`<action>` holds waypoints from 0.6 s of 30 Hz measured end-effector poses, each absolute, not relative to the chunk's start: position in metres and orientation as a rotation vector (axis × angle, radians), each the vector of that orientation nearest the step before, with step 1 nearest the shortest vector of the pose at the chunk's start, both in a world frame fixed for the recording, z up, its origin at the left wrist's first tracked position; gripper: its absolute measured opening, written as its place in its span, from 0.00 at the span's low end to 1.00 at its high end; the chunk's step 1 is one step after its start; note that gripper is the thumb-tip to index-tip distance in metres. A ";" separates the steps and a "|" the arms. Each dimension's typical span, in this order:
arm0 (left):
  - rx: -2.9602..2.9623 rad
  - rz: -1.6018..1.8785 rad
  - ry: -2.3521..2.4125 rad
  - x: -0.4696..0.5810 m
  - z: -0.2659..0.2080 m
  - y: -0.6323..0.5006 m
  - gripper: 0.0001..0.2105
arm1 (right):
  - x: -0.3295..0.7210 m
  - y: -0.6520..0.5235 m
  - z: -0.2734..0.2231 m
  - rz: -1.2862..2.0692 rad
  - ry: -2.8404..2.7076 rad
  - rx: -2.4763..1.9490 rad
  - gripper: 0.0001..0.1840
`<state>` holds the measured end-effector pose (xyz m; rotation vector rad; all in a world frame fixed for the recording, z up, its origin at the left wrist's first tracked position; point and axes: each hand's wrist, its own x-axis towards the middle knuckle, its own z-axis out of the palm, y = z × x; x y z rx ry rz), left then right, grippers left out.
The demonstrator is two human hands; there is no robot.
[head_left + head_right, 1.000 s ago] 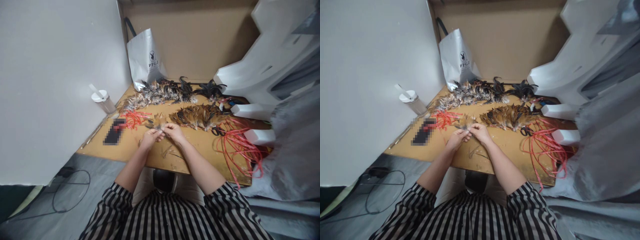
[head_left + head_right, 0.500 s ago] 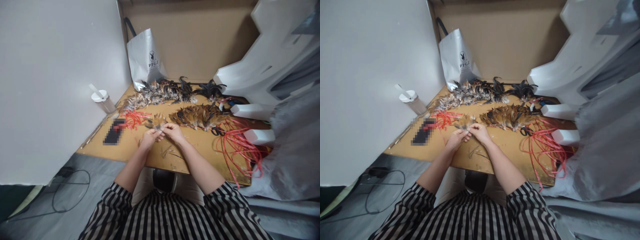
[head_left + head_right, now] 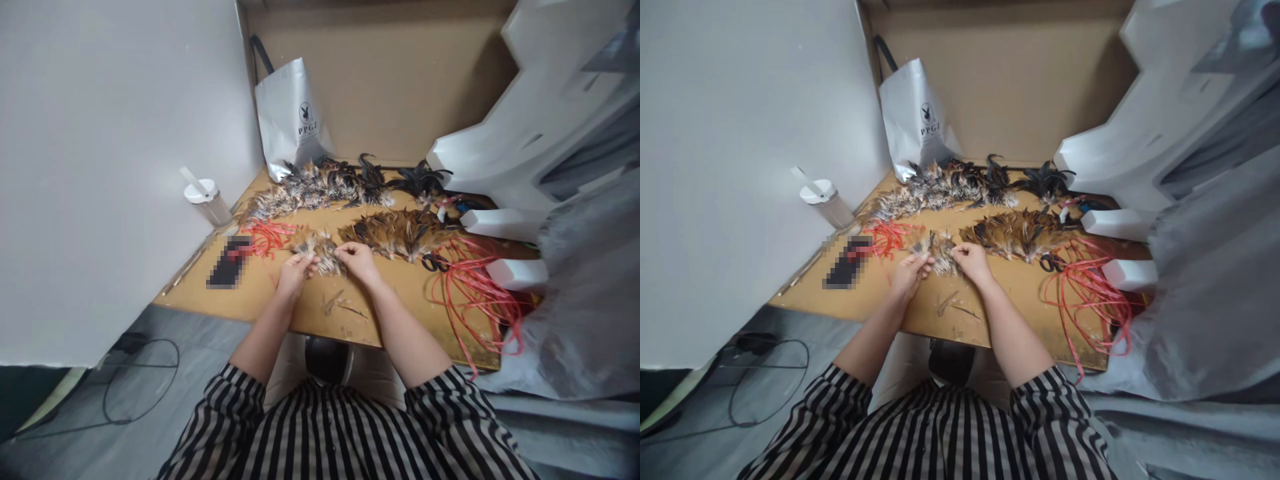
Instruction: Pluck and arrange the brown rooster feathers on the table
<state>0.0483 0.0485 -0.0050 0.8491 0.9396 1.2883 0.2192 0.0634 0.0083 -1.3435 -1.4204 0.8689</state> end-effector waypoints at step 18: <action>0.814 1.296 0.950 0.049 0.000 0.047 0.13 | 0.217 0.057 0.007 0.804 -1.633 -1.404 0.06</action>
